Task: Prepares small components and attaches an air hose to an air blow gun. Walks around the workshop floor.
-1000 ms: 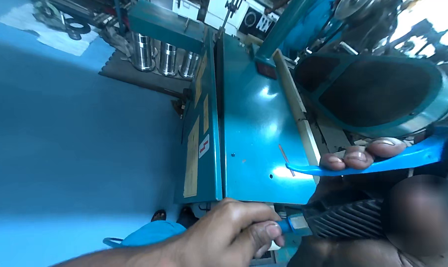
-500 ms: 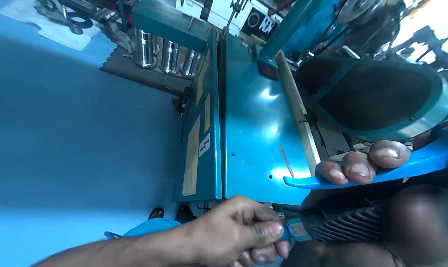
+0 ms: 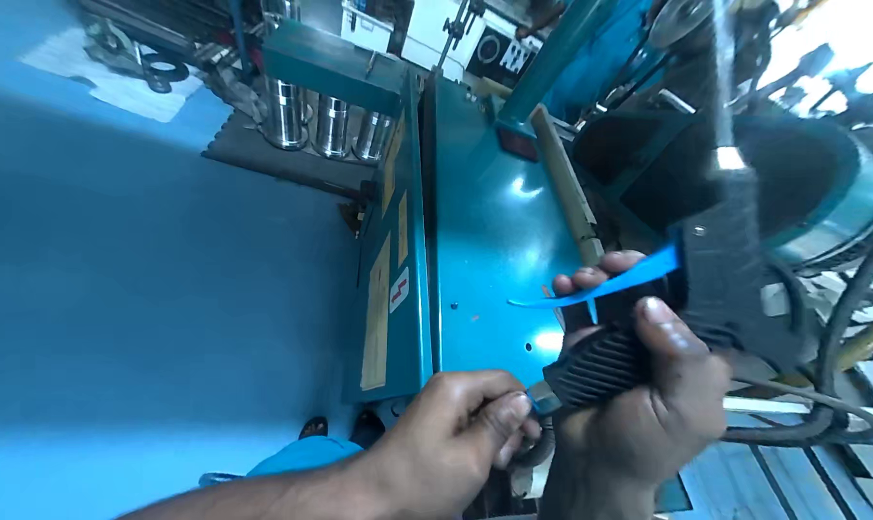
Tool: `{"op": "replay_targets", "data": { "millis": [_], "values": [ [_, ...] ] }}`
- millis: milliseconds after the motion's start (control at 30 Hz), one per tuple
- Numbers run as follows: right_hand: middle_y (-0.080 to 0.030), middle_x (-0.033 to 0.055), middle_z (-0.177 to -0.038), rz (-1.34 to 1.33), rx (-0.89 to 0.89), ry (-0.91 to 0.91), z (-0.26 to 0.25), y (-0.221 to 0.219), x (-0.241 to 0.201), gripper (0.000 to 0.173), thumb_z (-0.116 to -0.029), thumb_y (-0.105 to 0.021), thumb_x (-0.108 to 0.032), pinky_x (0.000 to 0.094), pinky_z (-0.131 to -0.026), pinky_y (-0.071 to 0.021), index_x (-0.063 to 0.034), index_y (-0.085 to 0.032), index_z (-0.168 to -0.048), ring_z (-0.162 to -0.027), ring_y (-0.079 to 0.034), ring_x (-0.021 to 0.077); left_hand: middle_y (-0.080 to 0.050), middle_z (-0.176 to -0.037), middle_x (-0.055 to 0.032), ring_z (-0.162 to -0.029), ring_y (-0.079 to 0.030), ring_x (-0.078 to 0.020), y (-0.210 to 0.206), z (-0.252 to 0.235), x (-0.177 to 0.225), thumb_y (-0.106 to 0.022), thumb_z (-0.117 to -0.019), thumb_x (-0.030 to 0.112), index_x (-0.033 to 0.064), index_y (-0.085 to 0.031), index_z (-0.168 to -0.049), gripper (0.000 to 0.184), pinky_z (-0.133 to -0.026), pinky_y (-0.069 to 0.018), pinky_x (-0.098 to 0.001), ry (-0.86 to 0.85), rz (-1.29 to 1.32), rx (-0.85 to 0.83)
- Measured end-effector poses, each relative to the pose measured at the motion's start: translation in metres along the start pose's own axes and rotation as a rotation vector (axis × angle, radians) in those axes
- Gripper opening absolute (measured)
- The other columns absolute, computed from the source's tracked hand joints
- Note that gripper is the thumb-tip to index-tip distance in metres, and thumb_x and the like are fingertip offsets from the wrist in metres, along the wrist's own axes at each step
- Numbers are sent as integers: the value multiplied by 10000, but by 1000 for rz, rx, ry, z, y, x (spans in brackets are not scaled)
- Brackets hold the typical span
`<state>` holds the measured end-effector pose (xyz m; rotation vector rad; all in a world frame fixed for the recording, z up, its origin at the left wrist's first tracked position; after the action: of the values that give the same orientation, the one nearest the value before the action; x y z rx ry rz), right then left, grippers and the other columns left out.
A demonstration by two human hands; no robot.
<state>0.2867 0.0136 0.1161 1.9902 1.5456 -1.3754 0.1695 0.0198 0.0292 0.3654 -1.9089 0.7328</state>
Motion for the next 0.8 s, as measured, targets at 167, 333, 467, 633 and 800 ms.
{"op": "replay_targets", "data": {
  "millis": [167,333,467,633,800],
  "values": [
    [-725,150,-1084,-152,132,-207,-8,7,19,259,-1080,-342,-98,391,-903,-624,-30,-584,-1142,-988,-744,240,-595,-717,65,-509,-463,30,1,-4,-3,-429,-1105,183,52,-654,-1087,261,-447,-385,-128,175,235,-140],
    [-733,148,-1074,-110,205,-256,-12,8,21,225,-1103,-360,-115,393,-888,-631,-31,-562,-1157,-974,-754,247,-598,-717,58,-511,-467,28,6,-1,0,-422,-1106,171,42,-662,-1108,272,-456,-394,-125,187,212,-94],
    [-738,156,-1082,-101,248,-317,-12,7,28,168,-1094,-438,-105,394,-894,-635,-25,-554,-1186,-977,-761,258,-571,-711,66,-538,-464,22,12,1,3,-459,-1098,198,60,-692,-1059,274,-470,-380,-128,140,32,15],
    [-759,155,-1065,-58,227,-354,-12,6,33,200,-1091,-449,-123,373,-903,-631,-7,-605,-1140,-977,-767,243,-538,-699,75,-517,-440,23,11,5,1,-452,-1100,204,68,-685,-1051,275,-452,-365,-129,168,64,49],
    [-764,135,-1058,-29,215,-338,-15,4,32,213,-1095,-428,-120,347,-899,-630,-16,-609,-1132,-977,-768,218,-516,-701,81,-493,-421,29,8,5,-3,-423,-1103,185,72,-656,-1054,264,-430,-366,-123,236,274,31]
  ]
}}
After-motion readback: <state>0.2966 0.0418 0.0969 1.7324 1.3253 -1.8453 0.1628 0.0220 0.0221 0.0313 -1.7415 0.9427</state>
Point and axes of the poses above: each hand's wrist, its own z-axis away from the middle knuckle, its own y-axis out of the back of the hand, x = y × z, the point moved 8 cm from there along -z, towards the middle knuckle
